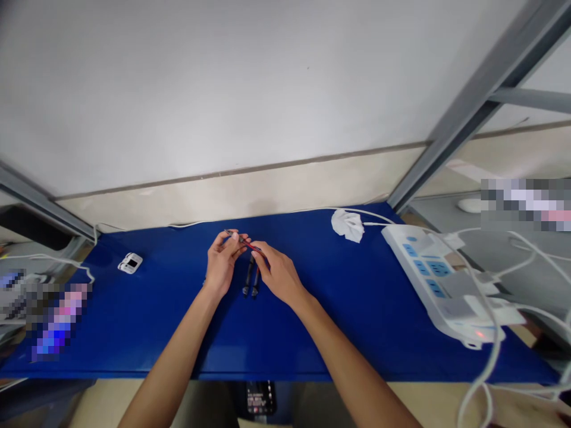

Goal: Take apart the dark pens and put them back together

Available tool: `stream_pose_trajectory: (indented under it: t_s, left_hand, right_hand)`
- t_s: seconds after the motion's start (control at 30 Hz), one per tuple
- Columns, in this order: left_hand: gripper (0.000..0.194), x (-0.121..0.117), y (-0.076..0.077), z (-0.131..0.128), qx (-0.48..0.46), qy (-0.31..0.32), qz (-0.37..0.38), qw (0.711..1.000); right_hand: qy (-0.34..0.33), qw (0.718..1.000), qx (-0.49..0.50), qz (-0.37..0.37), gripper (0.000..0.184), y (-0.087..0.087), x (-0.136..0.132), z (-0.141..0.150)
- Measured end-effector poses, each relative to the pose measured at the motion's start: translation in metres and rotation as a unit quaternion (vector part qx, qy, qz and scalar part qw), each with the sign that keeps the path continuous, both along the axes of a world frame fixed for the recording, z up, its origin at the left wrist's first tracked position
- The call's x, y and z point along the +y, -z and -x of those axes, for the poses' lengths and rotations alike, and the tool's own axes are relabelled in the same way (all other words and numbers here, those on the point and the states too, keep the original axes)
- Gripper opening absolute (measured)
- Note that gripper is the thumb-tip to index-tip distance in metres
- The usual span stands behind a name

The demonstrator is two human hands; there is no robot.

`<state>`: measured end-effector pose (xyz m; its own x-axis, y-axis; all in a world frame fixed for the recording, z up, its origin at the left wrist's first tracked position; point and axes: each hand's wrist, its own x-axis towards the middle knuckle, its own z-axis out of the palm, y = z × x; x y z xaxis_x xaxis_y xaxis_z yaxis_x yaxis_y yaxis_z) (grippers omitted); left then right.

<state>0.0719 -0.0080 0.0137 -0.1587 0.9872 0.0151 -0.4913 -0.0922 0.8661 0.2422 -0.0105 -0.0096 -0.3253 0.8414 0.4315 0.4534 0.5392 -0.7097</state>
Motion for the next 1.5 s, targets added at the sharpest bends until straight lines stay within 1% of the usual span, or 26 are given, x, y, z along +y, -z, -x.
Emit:
stream_pose_trajectory:
  t_s: [0.1,0.23,0.37,0.5,0.77,0.87,0.97,1.13,1.33,1.4,1.5]
  left_hand:
    - [0.038,0.001,-0.001,0.003,-0.014,-0.020,-0.002,1.000]
    - [0.042,0.003,-0.001,0.010,-0.042,-0.051,-0.003,0.998]
    - [0.044,0.005,-0.002,0.014,-0.047,-0.061,0.004,0.997]
    - [0.044,0.005,-0.003,0.014,-0.034,-0.057,0.001,0.998]
    - [0.043,0.003,-0.002,0.009,-0.004,-0.022,0.000,1.000]
    - [0.044,0.003,-0.001,0.009,-0.003,-0.030,-0.001,1.000]
    - [0.046,0.005,0.000,0.011,-0.010,-0.045,0.001,0.999]
    - [0.047,0.006,0.002,0.013,-0.013,-0.059,0.004,0.998]
    - [0.048,0.007,0.002,0.013,-0.011,-0.052,0.002,0.999]
    - [0.048,0.006,0.002,0.012,-0.008,-0.047,0.001,0.999]
    - [0.047,0.004,0.000,0.008,0.009,-0.021,0.003,1.000]
  right_hand:
    - [-0.004,1.000,0.005,-0.018,0.032,0.000,0.001,0.000]
    - [-0.002,1.000,0.008,-0.019,0.035,0.002,0.001,0.000]
    - [-0.003,1.000,0.003,-0.024,0.038,0.003,0.000,0.001]
    - [-0.006,1.000,-0.001,-0.030,0.039,0.001,0.000,0.000]
    - [-0.001,1.000,-0.009,-0.020,0.040,0.000,-0.001,0.000]
    - [0.010,1.000,-0.003,-0.010,0.039,0.000,-0.001,0.000]
    - [0.027,0.999,-0.008,0.017,0.039,0.000,-0.002,0.000]
    - [0.039,0.999,-0.022,0.030,0.031,-0.001,-0.002,0.000]
    - [0.036,0.999,-0.018,0.025,0.024,-0.002,-0.002,0.001]
    - [0.034,0.999,-0.017,0.025,0.023,-0.003,-0.002,0.001]
    - [0.031,0.999,-0.015,0.019,0.022,-0.003,-0.002,0.001]
